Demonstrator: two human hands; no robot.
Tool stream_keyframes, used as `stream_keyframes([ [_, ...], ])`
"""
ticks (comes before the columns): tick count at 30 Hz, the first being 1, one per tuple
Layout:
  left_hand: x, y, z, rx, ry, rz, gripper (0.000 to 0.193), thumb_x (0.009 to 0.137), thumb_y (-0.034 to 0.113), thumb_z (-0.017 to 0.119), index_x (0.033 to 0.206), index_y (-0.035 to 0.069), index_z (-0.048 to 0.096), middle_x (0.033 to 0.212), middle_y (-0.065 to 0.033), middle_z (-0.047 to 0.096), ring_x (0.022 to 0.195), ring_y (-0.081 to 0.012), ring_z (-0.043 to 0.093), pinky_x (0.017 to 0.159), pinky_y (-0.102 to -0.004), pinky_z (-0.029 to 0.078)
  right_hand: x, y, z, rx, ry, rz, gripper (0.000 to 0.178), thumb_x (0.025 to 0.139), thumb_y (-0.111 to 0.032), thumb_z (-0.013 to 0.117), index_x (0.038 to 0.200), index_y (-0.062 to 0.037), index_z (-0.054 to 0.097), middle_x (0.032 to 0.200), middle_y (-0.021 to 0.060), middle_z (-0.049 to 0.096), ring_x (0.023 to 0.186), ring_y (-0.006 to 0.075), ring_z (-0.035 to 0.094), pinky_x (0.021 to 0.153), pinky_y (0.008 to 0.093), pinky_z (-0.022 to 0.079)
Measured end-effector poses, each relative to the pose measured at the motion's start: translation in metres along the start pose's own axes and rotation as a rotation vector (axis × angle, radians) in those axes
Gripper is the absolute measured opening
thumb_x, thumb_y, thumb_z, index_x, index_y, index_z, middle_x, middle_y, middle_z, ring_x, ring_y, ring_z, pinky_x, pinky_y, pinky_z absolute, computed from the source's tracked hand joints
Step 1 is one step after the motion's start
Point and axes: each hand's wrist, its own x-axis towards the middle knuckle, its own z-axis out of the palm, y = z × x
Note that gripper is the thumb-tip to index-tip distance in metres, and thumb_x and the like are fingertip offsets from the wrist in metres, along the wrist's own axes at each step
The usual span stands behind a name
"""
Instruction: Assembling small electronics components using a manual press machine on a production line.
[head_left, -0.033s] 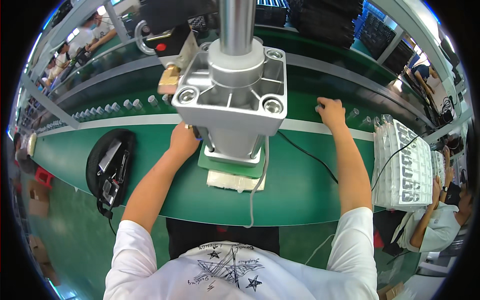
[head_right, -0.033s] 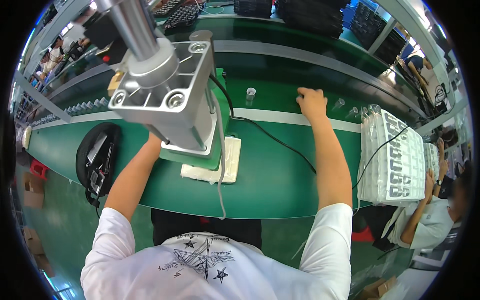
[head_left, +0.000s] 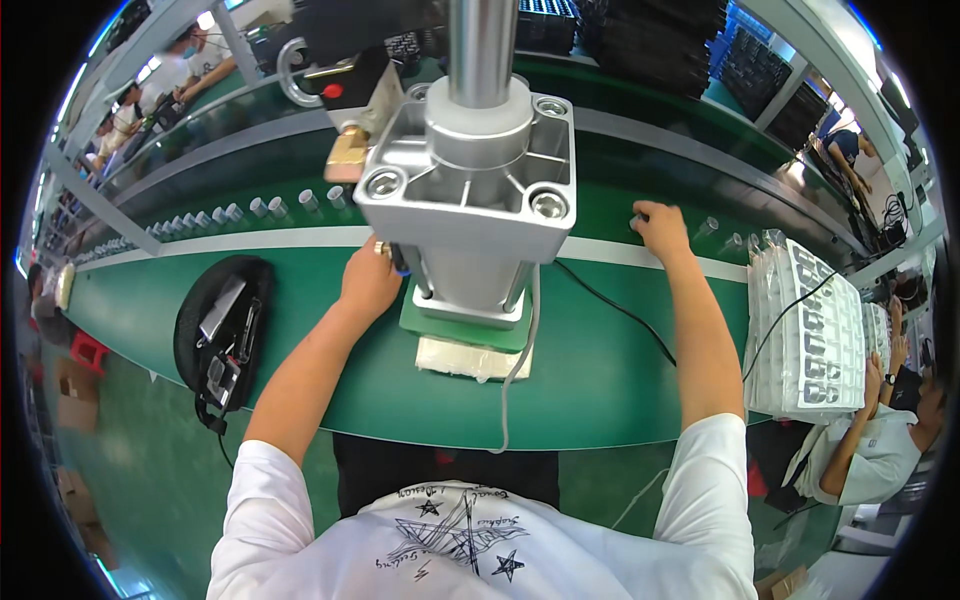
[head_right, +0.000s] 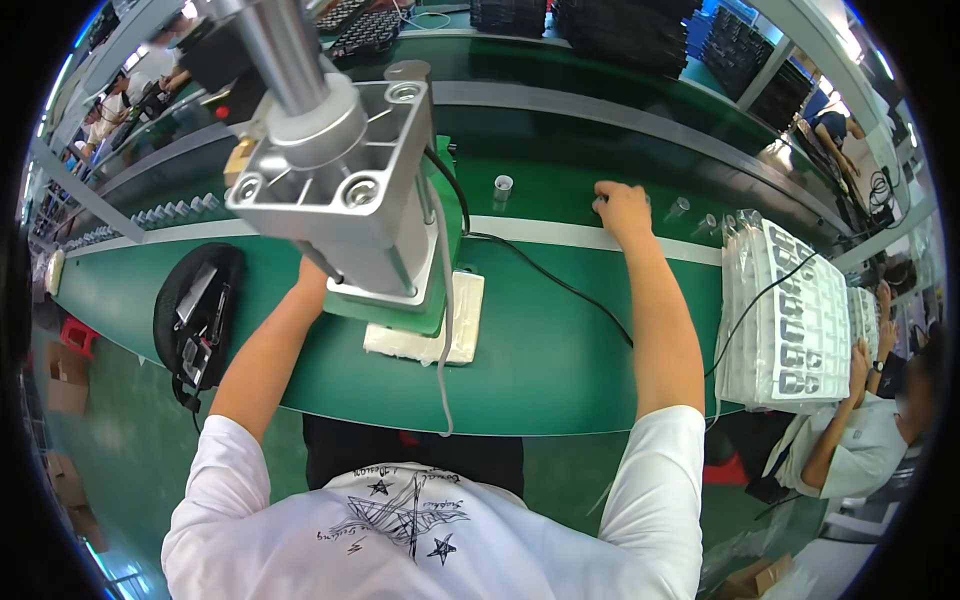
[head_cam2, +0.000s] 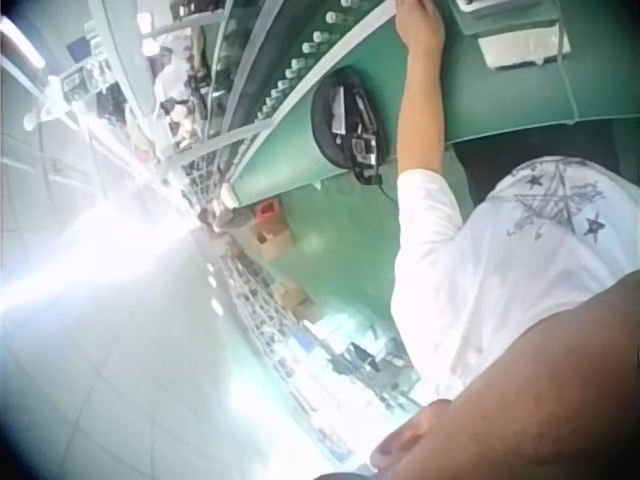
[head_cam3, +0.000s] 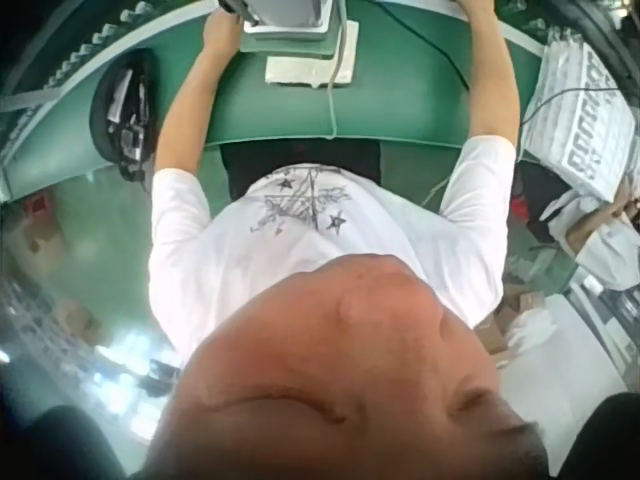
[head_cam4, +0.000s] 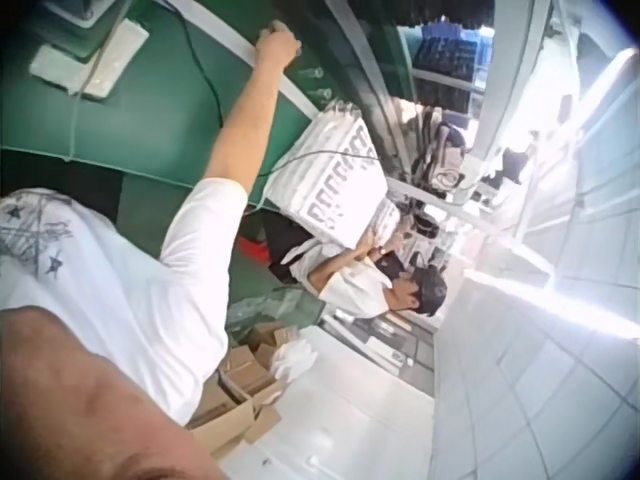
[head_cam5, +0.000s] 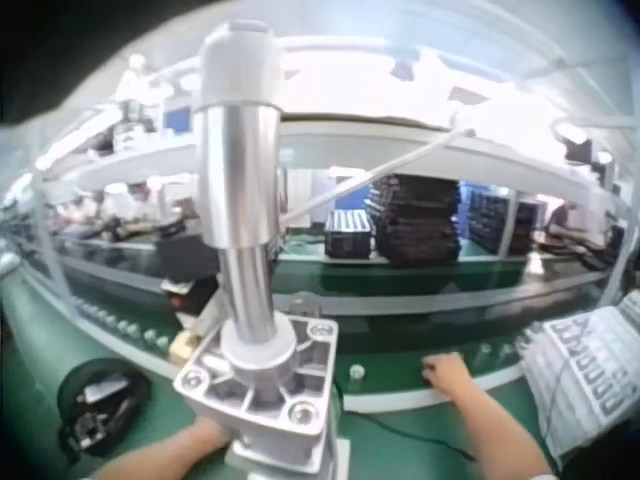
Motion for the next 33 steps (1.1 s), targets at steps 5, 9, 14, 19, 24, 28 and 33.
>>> stream_keyframes([
  [5, -0.022, 0.039, -0.033, 0.119, -0.086, -0.025, 0.017, 0.095, 0.017, 0.053, 0.101, 0.004, 0.062, 0.103, -0.0162, 0.064, 0.091, -0.0408, 0.062, 0.076, -0.0476, 0.051, -0.012, -0.02, 0.003, 0.5, -0.078, -0.1, 0.028, 0.08, -0.011, 0.07, 0.108, -0.0066, 0.068, 0.093, 0.0077, 0.065, 0.084, 0.0192, 0.06, 0.076, 0.0298, 0.048],
  [9, -0.041, 0.047, -0.034, -0.092, 0.06, 0.122, 0.017, 0.096, 0.019, 0.055, 0.101, 0.006, 0.064, 0.101, -0.016, 0.065, 0.092, -0.0391, 0.062, 0.076, -0.0454, 0.051, -0.071, -0.109, -0.06, 0.904, -0.3, -0.158, 0.03, 0.082, -0.009, 0.07, 0.111, -0.0041, 0.067, 0.093, 0.0031, 0.064, 0.085, 0.0136, 0.058, 0.078, 0.0281, 0.047],
  [14, -0.067, 0.082, -0.028, -0.28, 0.007, 0.175, 0.013, 0.091, 0.015, 0.059, 0.097, 0.005, 0.064, 0.096, -0.0138, 0.065, 0.09, -0.0365, 0.062, 0.076, -0.0422, 0.051, -0.15, -0.18, -0.061, 0.996, -0.437, -0.264, 0.044, 0.075, -0.003, 0.075, 0.117, -0.0024, 0.061, 0.108, 0.0043, 0.066, 0.1, 0.0155, 0.06, 0.088, 0.0324, 0.049],
  [19, -0.075, 0.085, -0.024, -0.239, -0.048, 0.365, 0.019, 0.085, 0.016, 0.065, 0.099, 0.004, 0.062, 0.099, -0.0134, 0.064, 0.101, -0.0359, 0.058, 0.087, -0.0456, 0.046, -0.159, -0.191, -0.046, 1.224, -0.489, -0.131, 0.038, 0.075, -0.004, 0.075, 0.111, -0.0035, 0.062, 0.101, 0.003, 0.065, 0.09, 0.0113, 0.058, 0.079, 0.0305, 0.05],
  [24, -0.079, 0.096, -0.014, -0.231, -0.092, 0.44, 0.031, 0.082, 0.02, 0.068, 0.107, 0.005, 0.059, 0.11, -0.0152, 0.06, 0.117, -0.0355, 0.051, 0.105, -0.0509, 0.034, -0.17, -0.189, -0.05, 1.062, -0.379, -0.173, 0.032, 0.076, -0.004, 0.074, 0.107, -0.0022, 0.064, 0.098, 0.0029, 0.066, 0.089, 0.0113, 0.058, 0.075, 0.0297, 0.049],
  [28, -0.073, 0.101, -0.012, -0.144, -0.271, 0.378, 0.034, 0.082, 0.02, 0.068, 0.111, 0.006, 0.059, 0.113, -0.0152, 0.06, 0.122, -0.0349, 0.048, 0.108, -0.0519, 0.031, -0.175, -0.183, -0.043, 1.048, -0.28, -0.108, 0.028, 0.077, -0.004, 0.073, 0.104, -0.0011, 0.066, 0.097, 0.0041, 0.066, 0.085, 0.0118, 0.059, 0.073, 0.0307, 0.05],
  [33, -0.068, 0.093, -0.022, -0.288, -0.276, 0.279, 0.039, 0.082, 0.016, 0.068, 0.119, 0.009, 0.057, 0.118, -0.0156, 0.059, 0.123, -0.0355, 0.047, 0.109, -0.0508, 0.031, -0.175, -0.191, -0.024, 1.15, -0.254, -0.109, 0.036, 0.08, -0.005, 0.073, 0.114, -0.0009, 0.062, 0.103, 0.0047, 0.067, 0.089, 0.0144, 0.063, 0.078, 0.033, 0.052],
])
